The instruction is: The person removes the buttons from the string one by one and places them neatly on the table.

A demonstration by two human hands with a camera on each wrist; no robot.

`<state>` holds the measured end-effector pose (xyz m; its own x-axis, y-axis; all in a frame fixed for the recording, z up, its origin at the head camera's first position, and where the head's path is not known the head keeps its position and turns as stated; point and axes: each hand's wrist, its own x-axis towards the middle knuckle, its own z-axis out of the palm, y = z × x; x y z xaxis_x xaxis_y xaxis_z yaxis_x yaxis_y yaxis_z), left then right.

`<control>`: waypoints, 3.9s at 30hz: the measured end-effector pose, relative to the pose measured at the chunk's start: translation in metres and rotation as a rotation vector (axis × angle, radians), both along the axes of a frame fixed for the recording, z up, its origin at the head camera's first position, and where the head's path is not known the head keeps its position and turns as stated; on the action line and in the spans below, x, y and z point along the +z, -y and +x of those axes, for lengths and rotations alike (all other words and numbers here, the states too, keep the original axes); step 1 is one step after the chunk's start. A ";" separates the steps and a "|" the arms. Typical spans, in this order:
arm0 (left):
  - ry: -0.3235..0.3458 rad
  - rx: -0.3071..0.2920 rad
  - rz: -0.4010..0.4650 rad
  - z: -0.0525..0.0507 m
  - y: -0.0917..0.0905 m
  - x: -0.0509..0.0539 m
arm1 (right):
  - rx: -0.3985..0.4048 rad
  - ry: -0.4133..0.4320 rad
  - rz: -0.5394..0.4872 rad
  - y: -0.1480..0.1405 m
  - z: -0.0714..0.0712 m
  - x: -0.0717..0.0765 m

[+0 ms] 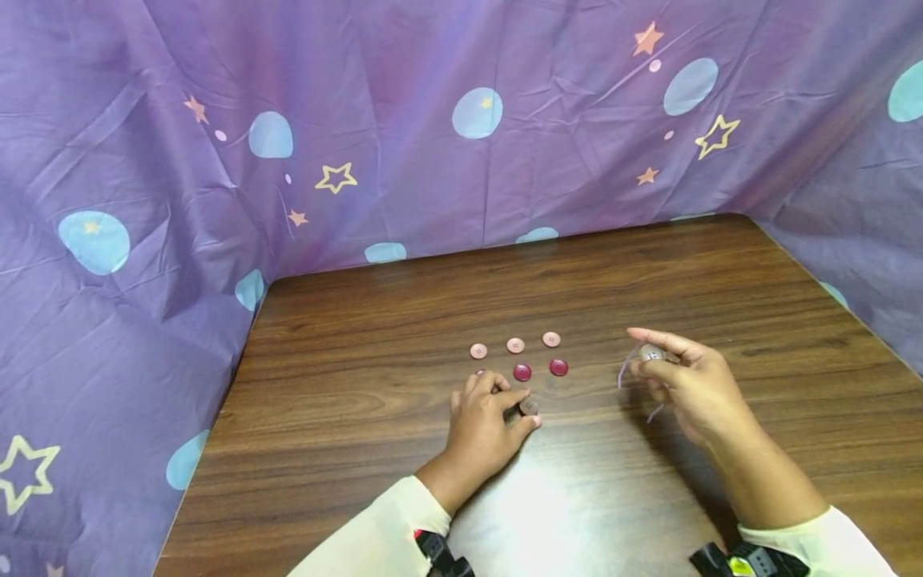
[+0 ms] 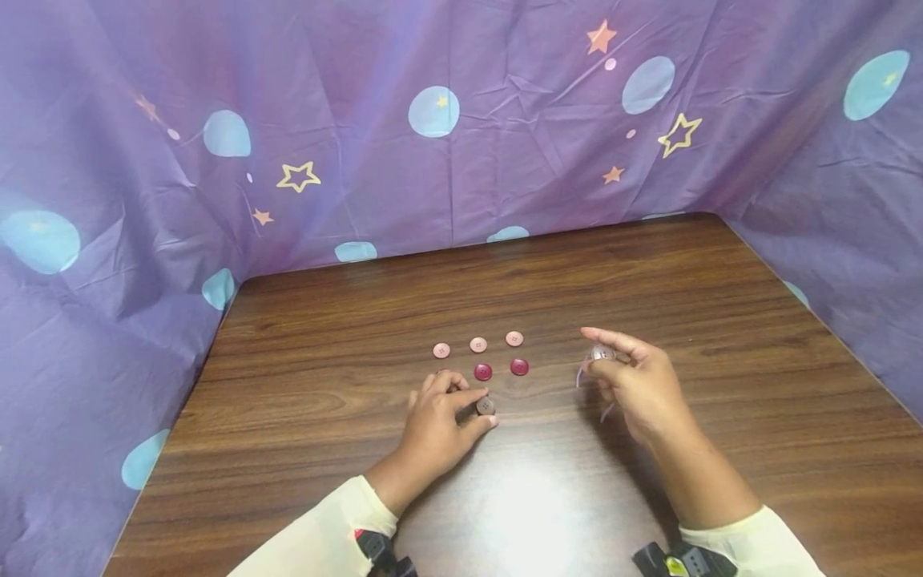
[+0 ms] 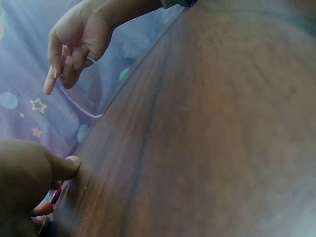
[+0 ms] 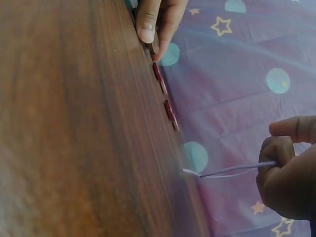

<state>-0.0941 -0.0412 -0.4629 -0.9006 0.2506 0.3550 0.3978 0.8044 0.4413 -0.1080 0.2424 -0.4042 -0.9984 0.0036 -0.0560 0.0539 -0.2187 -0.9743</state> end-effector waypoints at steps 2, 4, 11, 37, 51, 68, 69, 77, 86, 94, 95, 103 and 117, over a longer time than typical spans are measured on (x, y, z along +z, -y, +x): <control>0.016 0.004 0.004 0.000 -0.001 0.001 | 0.004 0.001 -0.002 0.000 0.000 0.000; 0.025 0.007 0.007 0.000 -0.001 0.001 | 0.010 0.006 0.007 -0.001 -0.001 -0.001; 0.049 0.007 0.012 0.000 -0.001 0.002 | 0.047 0.015 0.030 -0.004 -0.002 -0.003; 0.058 -0.003 0.065 -0.001 -0.001 0.001 | 0.111 -0.045 -0.054 -0.005 -0.002 -0.006; 0.106 0.018 0.099 -0.001 -0.001 0.003 | 0.123 -0.047 -0.047 -0.006 -0.003 -0.006; 0.087 0.031 0.099 -0.002 -0.002 0.002 | 0.048 -0.019 -0.011 -0.007 -0.004 -0.005; 0.086 0.031 0.098 -0.002 -0.002 0.002 | 0.040 -0.014 -0.009 -0.007 -0.004 -0.005; 0.076 0.030 0.101 -0.003 -0.003 0.001 | 0.027 -0.014 0.095 -0.005 -0.004 -0.004; 0.048 0.016 0.095 -0.003 -0.003 0.001 | 0.050 -0.037 0.087 -0.006 -0.004 -0.005; 0.024 -0.001 0.086 -0.003 -0.001 -0.001 | 0.076 -0.070 0.059 -0.005 -0.004 -0.006; 0.028 0.001 0.086 -0.003 -0.001 -0.001 | 0.077 -0.071 0.059 -0.005 -0.004 -0.007; 0.075 0.029 0.107 -0.002 -0.002 0.001 | 0.078 -0.069 0.076 -0.006 -0.004 -0.007; 0.091 0.026 0.086 -0.003 -0.002 0.003 | 0.074 -0.061 0.059 -0.006 -0.004 -0.007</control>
<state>-0.0971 -0.0394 -0.4596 -0.9359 0.1986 0.2908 0.3323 0.7714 0.5427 -0.1120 0.2484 -0.4112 -0.9976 -0.0686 0.0031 0.0079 -0.1587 -0.9873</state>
